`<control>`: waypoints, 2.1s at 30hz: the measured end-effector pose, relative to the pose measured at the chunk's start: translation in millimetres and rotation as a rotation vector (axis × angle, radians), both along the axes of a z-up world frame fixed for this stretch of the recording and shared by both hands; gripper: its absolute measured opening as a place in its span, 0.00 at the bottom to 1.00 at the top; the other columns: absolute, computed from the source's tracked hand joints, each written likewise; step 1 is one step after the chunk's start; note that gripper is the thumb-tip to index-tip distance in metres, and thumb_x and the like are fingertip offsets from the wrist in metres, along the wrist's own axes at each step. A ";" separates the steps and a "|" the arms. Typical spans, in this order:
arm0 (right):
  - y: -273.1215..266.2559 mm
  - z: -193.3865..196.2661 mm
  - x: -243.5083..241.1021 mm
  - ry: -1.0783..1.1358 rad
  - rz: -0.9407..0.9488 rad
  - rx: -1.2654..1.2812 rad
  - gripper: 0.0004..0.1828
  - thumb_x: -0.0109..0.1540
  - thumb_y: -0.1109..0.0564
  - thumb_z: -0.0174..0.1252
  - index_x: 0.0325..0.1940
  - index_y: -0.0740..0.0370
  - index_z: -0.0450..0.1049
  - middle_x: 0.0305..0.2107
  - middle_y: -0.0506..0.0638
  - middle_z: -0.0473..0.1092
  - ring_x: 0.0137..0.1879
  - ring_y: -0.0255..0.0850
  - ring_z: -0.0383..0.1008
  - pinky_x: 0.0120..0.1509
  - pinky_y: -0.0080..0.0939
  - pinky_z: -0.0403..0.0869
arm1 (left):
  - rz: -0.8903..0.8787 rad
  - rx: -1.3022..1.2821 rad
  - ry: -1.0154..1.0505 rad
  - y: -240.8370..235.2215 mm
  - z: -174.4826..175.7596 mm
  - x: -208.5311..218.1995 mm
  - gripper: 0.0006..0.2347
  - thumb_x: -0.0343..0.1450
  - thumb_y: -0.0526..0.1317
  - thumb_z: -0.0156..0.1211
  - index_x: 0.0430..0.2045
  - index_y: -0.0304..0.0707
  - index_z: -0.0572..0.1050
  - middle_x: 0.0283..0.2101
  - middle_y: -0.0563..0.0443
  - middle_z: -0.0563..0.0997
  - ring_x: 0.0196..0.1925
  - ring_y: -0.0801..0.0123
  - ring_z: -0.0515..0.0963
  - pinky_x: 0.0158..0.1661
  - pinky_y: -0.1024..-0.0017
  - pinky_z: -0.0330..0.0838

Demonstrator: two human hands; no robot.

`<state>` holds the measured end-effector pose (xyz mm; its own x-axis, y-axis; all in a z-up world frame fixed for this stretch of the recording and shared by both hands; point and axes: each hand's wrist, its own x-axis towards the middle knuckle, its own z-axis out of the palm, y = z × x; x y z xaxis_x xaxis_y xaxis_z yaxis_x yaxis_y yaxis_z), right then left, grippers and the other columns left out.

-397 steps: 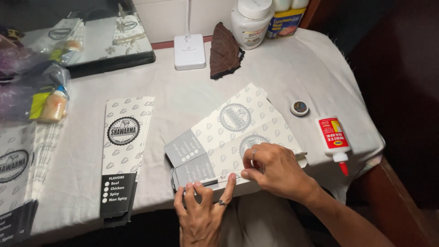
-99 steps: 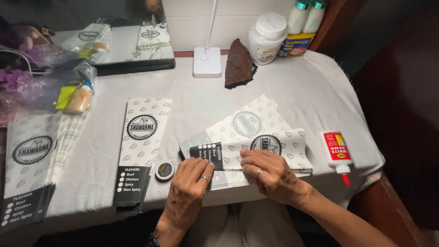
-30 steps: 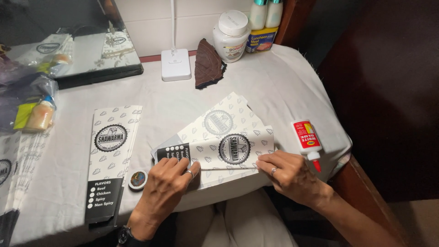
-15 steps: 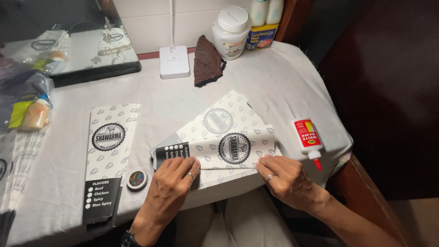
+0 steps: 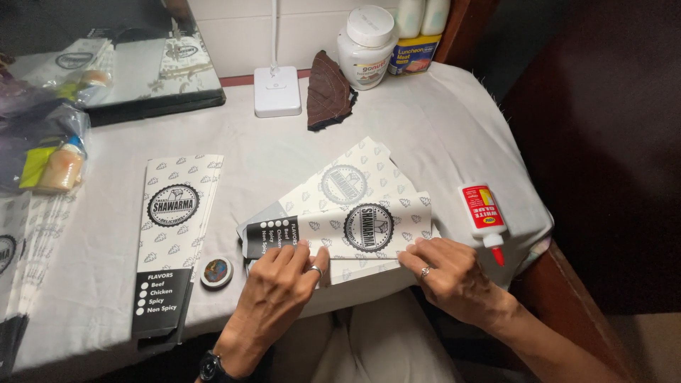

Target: Folding and gluing paper wrappers for food packaging

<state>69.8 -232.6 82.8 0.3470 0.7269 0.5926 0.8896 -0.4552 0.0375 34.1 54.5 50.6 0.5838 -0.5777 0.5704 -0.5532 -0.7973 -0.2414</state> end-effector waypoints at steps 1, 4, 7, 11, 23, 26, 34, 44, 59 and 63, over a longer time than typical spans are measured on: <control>-1.0 -3.3 0.1 0.001 0.002 -0.002 0.10 0.68 0.69 0.45 0.38 0.66 0.71 0.28 0.52 0.67 0.27 0.44 0.67 0.30 0.42 0.67 | 0.002 -0.002 0.001 -2.5 0.7 -0.8 0.12 0.68 0.24 0.57 0.43 0.37 0.77 0.28 0.51 0.73 0.23 0.67 0.68 0.24 0.68 0.63; -3.1 -11.1 0.3 -0.079 0.021 0.014 0.14 0.64 0.74 0.52 0.50 0.63 0.73 0.28 0.52 0.67 0.27 0.42 0.69 0.30 0.42 0.69 | 0.069 0.014 -0.041 -9.4 -4.0 -3.0 0.07 0.68 0.25 0.58 0.37 0.32 0.78 0.31 0.42 0.77 0.25 0.61 0.72 0.26 0.67 0.65; -5.7 -15.9 -1.4 -0.067 0.018 0.020 0.15 0.66 0.73 0.46 0.50 0.63 0.74 0.29 0.53 0.67 0.27 0.45 0.67 0.31 0.43 0.67 | 0.059 -0.038 0.019 -18.1 -10.9 -4.1 0.07 0.68 0.29 0.63 0.36 0.24 0.80 0.32 0.42 0.79 0.35 0.58 0.77 0.47 0.60 0.76; -11.1 -27.9 -5.0 -0.019 -0.020 0.033 0.19 0.68 0.70 0.41 0.54 0.61 0.76 0.35 0.54 0.72 0.40 0.52 0.76 0.42 0.49 0.74 | 0.095 -0.124 0.028 -36.8 -5.7 -12.7 0.04 0.64 0.20 0.56 0.25 0.23 0.76 0.28 0.41 0.70 0.32 0.54 0.68 0.42 0.59 0.71; 30.5 -12.2 23.5 0.221 -0.032 -0.015 0.26 0.44 0.72 0.53 0.45 0.61 0.76 0.30 0.51 0.70 0.34 0.47 0.67 0.36 0.47 0.68 | 0.305 -0.121 0.166 -56.9 -38.9 -33.4 0.34 0.65 0.47 0.60 0.69 0.45 0.58 0.58 0.25 0.64 0.62 0.31 0.66 0.65 0.27 0.53; 113.9 20.8 37.1 0.323 0.263 0.001 0.20 0.54 0.71 0.53 0.49 0.63 0.75 0.38 0.54 0.71 0.42 0.49 0.70 0.44 0.45 0.72 | 0.412 -0.213 -0.004 -74.3 -72.1 -15.1 0.22 0.69 0.35 0.50 0.60 0.38 0.66 0.51 0.30 0.70 0.58 0.35 0.71 0.63 0.34 0.59; 254.4 -2.0 26.0 0.234 0.371 -0.541 0.13 0.64 0.65 0.46 0.42 0.60 0.78 0.36 0.58 0.73 0.40 0.48 0.78 0.37 0.38 0.81 | 1.172 -0.337 0.097 -102.5 -300.5 111.4 0.10 0.65 0.41 0.59 0.37 0.52 0.68 0.46 0.56 0.66 0.45 0.66 0.61 0.39 0.60 0.56; 118.4 23.6 79.7 0.565 0.362 -0.114 0.11 0.63 0.61 0.61 0.50 0.63 0.76 0.41 0.55 0.73 0.45 0.45 0.75 0.46 0.41 0.76 | 0.268 -0.326 0.177 -68.0 -54.9 -20.7 0.31 0.60 0.38 0.63 0.62 0.45 0.66 0.51 0.25 0.69 0.59 0.27 0.67 0.62 0.24 0.53; 137.1 3.2 101.5 0.643 0.424 -0.111 0.15 0.61 0.62 0.66 0.53 0.60 0.79 0.43 0.52 0.72 0.49 0.44 0.74 0.52 0.40 0.77 | 0.301 -0.259 0.285 -65.1 -49.1 -26.3 0.37 0.54 0.39 0.64 0.63 0.59 0.64 0.64 0.38 0.62 0.67 0.33 0.59 0.67 0.28 0.44; 25.3 6.9 113.8 0.668 0.140 -0.083 0.18 0.56 0.61 0.68 0.51 0.55 0.82 0.47 0.50 0.75 0.52 0.39 0.79 0.59 0.35 0.80 | 0.320 -0.248 0.175 -62.0 -42.9 -26.8 0.33 0.59 0.34 0.61 0.64 0.49 0.62 0.56 0.24 0.65 0.60 0.33 0.66 0.64 0.31 0.55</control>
